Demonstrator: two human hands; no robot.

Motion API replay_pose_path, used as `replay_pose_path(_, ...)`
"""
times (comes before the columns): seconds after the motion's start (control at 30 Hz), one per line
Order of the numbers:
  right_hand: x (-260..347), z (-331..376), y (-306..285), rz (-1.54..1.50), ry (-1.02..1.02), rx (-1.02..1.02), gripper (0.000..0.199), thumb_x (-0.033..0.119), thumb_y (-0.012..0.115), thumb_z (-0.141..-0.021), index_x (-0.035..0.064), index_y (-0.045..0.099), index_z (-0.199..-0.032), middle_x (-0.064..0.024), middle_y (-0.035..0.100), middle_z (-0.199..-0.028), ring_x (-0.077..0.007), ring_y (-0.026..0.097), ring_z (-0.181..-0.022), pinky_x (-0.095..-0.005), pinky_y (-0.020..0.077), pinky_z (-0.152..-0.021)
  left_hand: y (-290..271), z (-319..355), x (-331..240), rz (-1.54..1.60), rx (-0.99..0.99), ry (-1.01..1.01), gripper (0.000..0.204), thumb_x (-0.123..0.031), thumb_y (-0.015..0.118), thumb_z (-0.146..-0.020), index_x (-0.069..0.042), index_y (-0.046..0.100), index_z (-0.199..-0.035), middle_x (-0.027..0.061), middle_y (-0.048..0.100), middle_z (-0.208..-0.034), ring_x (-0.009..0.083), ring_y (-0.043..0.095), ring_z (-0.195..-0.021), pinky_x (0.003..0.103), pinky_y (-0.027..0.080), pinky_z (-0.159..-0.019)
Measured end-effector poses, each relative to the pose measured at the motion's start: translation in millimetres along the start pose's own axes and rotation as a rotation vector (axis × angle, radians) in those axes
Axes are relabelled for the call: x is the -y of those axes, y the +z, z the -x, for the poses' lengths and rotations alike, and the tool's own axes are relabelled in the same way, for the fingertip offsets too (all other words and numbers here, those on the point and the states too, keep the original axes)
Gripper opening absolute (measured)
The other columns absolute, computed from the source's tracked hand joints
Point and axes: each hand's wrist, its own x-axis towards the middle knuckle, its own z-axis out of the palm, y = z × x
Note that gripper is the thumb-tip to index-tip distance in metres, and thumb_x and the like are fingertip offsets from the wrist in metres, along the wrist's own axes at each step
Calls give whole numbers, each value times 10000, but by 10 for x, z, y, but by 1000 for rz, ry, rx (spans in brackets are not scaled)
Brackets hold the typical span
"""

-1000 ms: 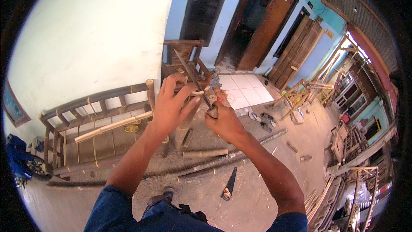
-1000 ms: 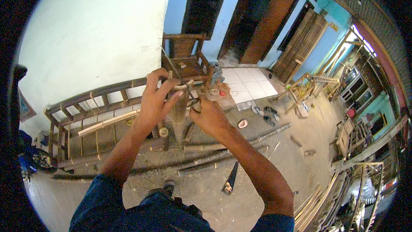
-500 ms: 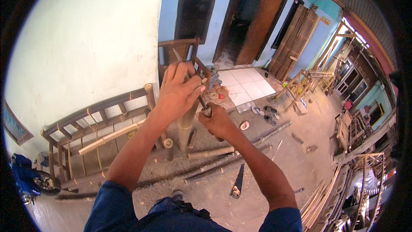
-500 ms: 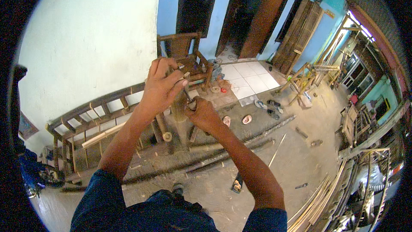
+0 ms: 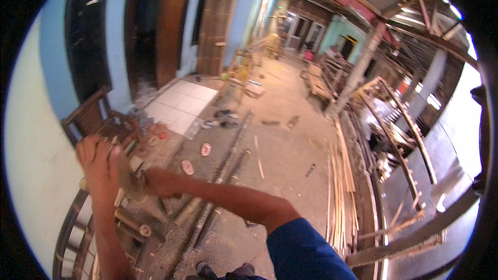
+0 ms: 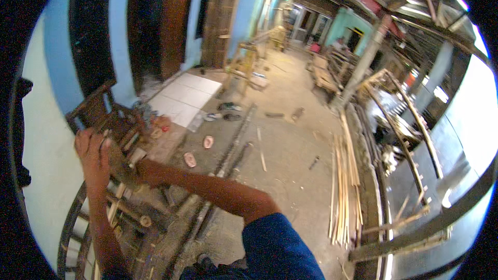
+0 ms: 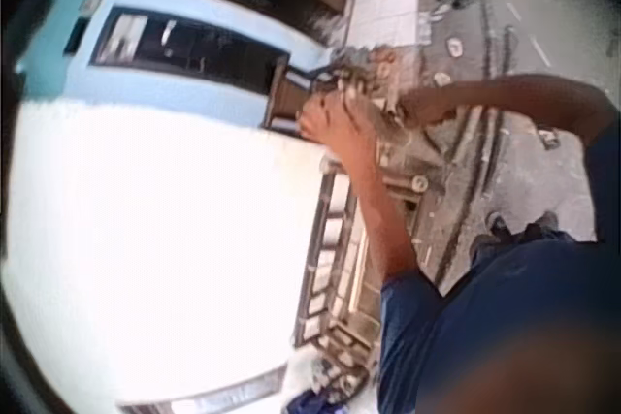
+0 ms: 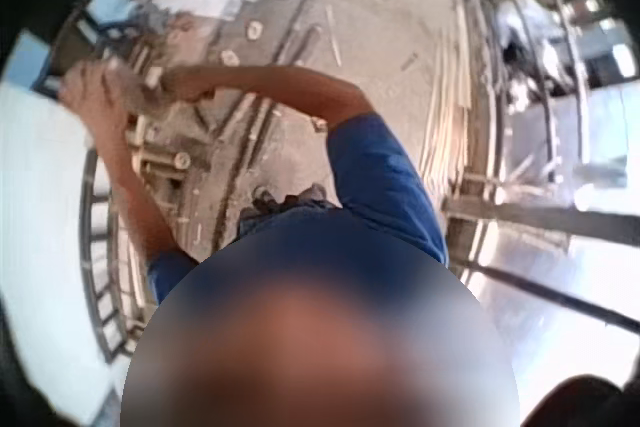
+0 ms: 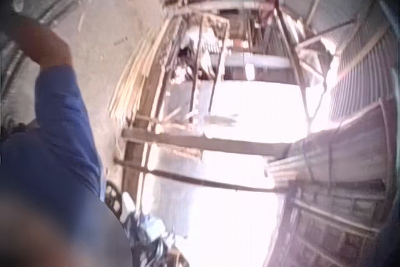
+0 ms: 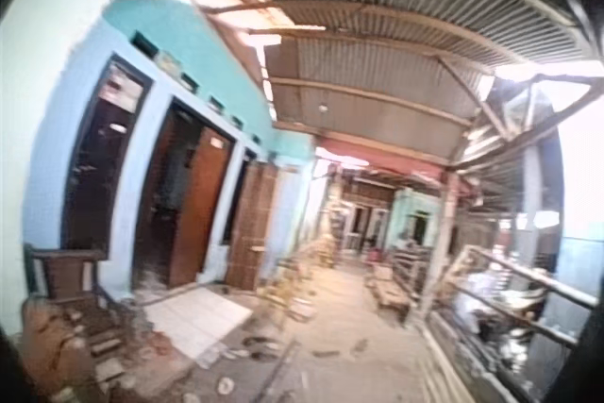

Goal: The person uses a machete to split bamboo strips and then weaves them into the frame of a bamboo bench. The person repeatedly splits bamboo, measures fit, and ties the strips to the bench frame, working on multiple sections of the bench.

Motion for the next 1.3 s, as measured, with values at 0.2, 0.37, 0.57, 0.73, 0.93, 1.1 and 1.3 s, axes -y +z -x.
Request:
replay_pose_path(0.2, -699, -166, 224, 239, -4, -175, 351, 257, 664, -771, -26, 596, -967, -259, 665, -789, -457, 666, -799, -519, 534, -695, 292, -272, -153, 126, 25, 74, 99, -111, 607, -893, -22, 571, -915, 136, 515, -998, 353, 479, -973, 481, 381, -881)
replay_pose_path(0.37, -853, -411, -304, 589, 47, -148, 363, 246, 647, -808, 7, 564, -1069, -245, 683, -825, -425, 694, -795, -517, 556, -695, 731, -575, -227, 54, -36, 119, 120, -143, 639, -885, -38, 587, -913, 106, 533, -975, 318, 488, -946, 456, 388, -851)
replay_pose_path(0.57, -873, -424, -459, 630, -45, -145, 382, 254, 633, -833, -16, 566, -1094, -237, 683, -863, -408, 699, -825, -499, 555, -686, 788, -574, -263, 0, -23, 53, 172, -181, 644, -881, -33, 572, -931, 129, 530, -989, 338, 498, -940, 471, 390, -843)
replay_pose_path(0.73, -832, -70, 33, 96, -106, -138, 433, 305, 675, -827, -51, 606, -1065, -232, 677, -833, -382, 684, -744, -465, 531, -677, 507, -470, -206, 88, 114, 152, 252, -175, 636, -833, -3, 540, -990, 206, 548, -1032, 399, 506, -977, 504, 403, -865)
replay_pose_path(0.93, -610, 482, 115, -320, 134, -95, 401, 315, 682, -893, -48, 592, -1038, -135, 617, -654, -219, 618, -544, -389, 484, -514, 217, -282, -299, 355, 230, -10, 311, -133, 756, -784, -11, 548, -980, 165, 575, -1073, 356, 539, -1031, 440, 463, -880)
replay_pose_path(1.1, -505, 992, 4, -338, 58, -110, 376, 321, 686, -915, -36, 575, -957, -72, 570, -590, -133, 546, -474, -326, 426, -449, 3, -193, -359, 109, 265, 61, 291, -160, 756, -819, -3, 556, -960, 148, 571, -1174, 351, 531, -1120, 442, 465, -930)
replay_pose_path(1.3, -350, 1913, -170, -373, 206, 14, 347, 293, 697, -917, -32, 587, -964, -66, 588, -610, -125, 558, -521, -308, 445, -486, -319, 12, -453, 73, 316, 2, 238, -183, 607, -932, -14, 504, -1065, 193, 494, -1301, 378, 483, -1218, 465, 469, -938)
